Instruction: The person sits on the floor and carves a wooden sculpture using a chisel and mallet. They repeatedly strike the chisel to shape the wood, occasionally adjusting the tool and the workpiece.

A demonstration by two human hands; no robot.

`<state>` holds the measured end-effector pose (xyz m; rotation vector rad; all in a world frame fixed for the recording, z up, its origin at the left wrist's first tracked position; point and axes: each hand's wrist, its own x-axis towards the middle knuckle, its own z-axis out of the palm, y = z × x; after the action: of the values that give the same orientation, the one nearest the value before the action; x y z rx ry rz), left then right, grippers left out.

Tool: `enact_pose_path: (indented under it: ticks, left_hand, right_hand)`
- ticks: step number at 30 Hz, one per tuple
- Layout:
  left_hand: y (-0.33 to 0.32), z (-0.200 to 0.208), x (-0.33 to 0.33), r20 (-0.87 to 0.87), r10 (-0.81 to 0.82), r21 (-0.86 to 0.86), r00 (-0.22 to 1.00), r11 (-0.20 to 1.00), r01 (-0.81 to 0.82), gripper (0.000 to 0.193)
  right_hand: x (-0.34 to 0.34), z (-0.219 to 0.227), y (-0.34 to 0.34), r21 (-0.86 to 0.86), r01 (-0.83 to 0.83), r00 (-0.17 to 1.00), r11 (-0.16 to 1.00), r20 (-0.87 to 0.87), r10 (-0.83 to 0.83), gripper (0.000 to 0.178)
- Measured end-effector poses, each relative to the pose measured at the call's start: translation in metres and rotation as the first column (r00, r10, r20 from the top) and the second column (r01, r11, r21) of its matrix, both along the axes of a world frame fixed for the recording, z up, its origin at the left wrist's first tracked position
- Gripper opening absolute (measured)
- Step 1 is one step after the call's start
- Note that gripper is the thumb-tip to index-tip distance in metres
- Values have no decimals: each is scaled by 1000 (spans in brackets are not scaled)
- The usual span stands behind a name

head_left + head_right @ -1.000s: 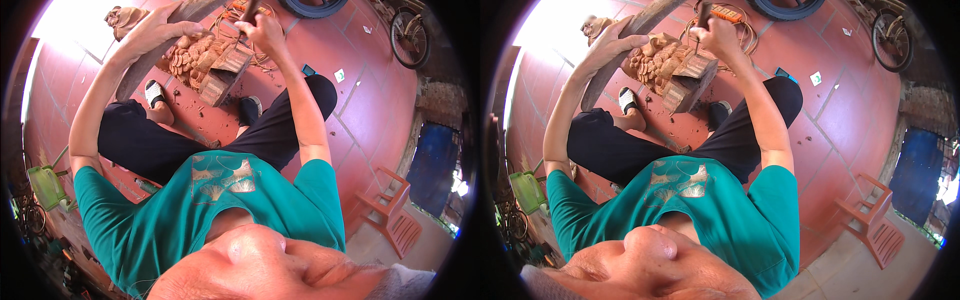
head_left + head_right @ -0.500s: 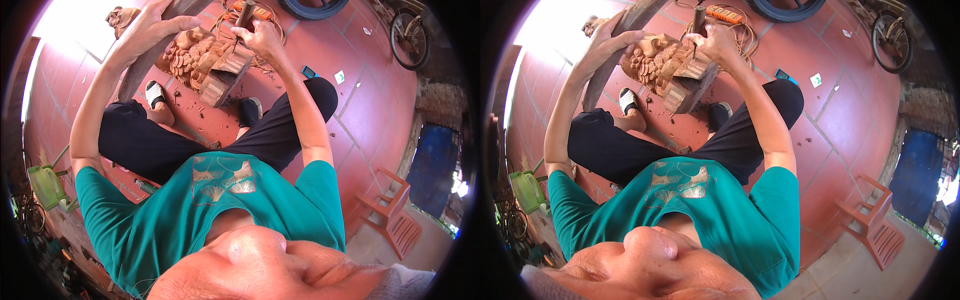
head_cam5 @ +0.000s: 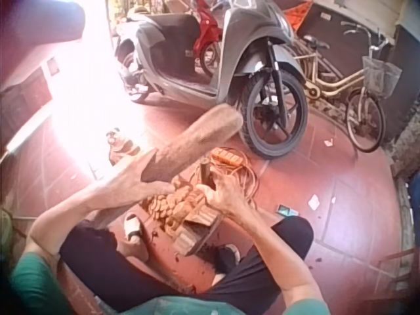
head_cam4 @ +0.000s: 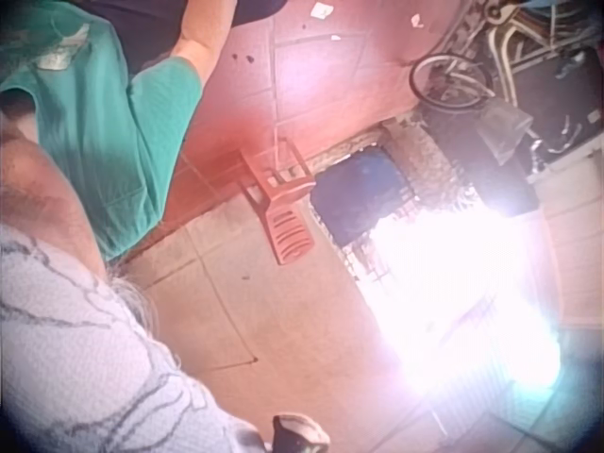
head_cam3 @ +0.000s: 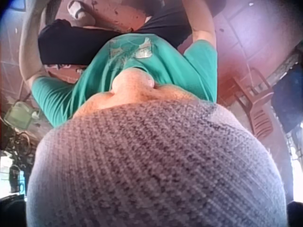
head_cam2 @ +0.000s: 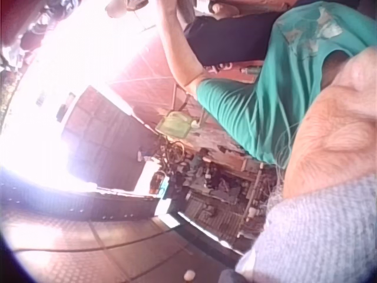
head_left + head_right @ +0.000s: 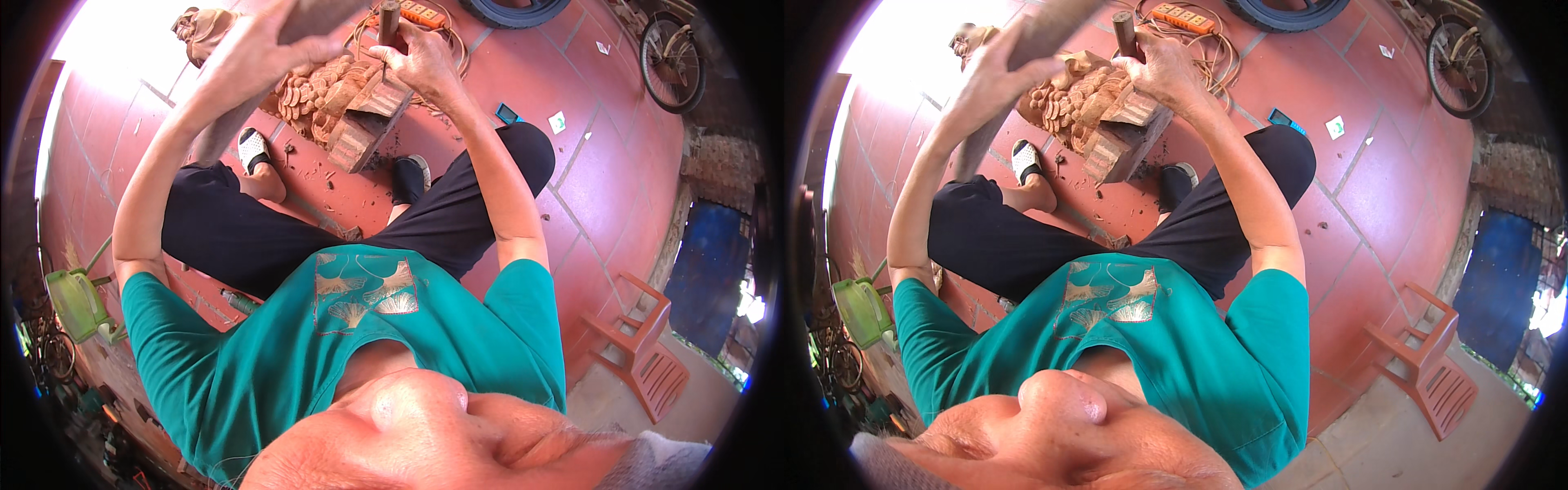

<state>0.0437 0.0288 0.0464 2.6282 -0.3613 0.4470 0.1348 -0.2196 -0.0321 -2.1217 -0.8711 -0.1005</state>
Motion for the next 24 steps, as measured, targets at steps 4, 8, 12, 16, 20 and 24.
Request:
enact_pose_path:
  ticks: [4, 8, 12, 16, 20, 24]
  left_hand:
    - [-3, -5, -2, -293, -12, -32, 956, 999, 3, 90]
    - [1, 3, 1, -306, -58, -117, 950, 993, 23, 85]
    - [5, 13, -1, -338, -81, -256, 938, 967, -9, 81]
    - [11, 4, 2, -204, -89, -285, 975, 958, 28, 79]
    - [7, 5, 0, -157, -143, -341, 977, 936, 82, 76]
    - [5, 14, -5, -238, -121, -345, 964, 938, 33, 71]
  right_hand:
    - [3, -7, -1, 19, -3, 997, 1000, 74, 1, 32]
    - [9, -13, -7, -66, 85, 989, 994, 126, -76, 33]
    - [11, -10, -10, -29, 161, 987, 986, -14, -162, 37]
    - [11, -14, -11, 9, 160, 977, 987, -142, -157, 35]
    - [6, -13, -11, 53, 116, 985, 992, -132, -108, 34]
    - [5, -14, -11, 66, 81, 995, 995, -68, -76, 33]
